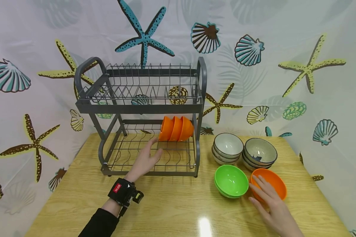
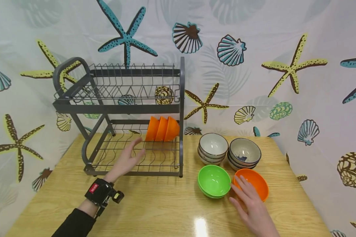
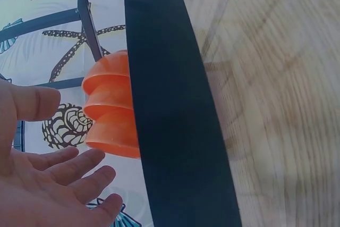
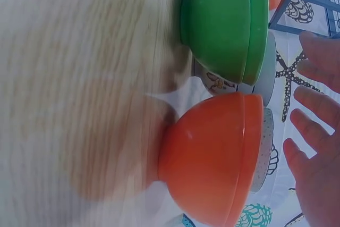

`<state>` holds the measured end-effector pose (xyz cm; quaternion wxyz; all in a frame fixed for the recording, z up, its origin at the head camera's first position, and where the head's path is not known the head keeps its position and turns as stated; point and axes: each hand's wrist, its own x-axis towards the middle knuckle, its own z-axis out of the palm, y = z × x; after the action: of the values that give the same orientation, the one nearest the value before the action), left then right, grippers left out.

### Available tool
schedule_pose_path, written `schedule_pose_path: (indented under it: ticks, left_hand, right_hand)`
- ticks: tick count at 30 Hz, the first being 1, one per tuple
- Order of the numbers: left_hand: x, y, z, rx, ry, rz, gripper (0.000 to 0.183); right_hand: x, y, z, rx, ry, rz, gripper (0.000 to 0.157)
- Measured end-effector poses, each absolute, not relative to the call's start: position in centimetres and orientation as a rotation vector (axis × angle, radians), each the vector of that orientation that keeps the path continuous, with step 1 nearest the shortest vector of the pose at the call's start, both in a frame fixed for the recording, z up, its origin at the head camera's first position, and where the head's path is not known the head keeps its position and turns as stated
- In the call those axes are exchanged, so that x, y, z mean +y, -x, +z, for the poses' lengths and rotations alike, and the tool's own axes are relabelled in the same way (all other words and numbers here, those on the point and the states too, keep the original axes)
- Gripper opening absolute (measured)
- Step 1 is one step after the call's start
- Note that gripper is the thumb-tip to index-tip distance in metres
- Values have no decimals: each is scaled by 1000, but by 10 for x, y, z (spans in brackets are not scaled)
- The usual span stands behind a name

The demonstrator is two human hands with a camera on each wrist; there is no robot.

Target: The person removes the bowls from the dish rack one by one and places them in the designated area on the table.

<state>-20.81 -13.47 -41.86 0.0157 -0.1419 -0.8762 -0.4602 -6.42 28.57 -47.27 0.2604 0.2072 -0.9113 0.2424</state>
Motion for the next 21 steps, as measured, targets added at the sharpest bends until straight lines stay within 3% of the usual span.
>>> schedule_pose_path:
  ticks: [21]
  left_hand:
    - [-126, 242, -401, -2780, 381, -1531, 61]
  right_hand:
    - [284, 65, -470, -2454, -579, 655, 54]
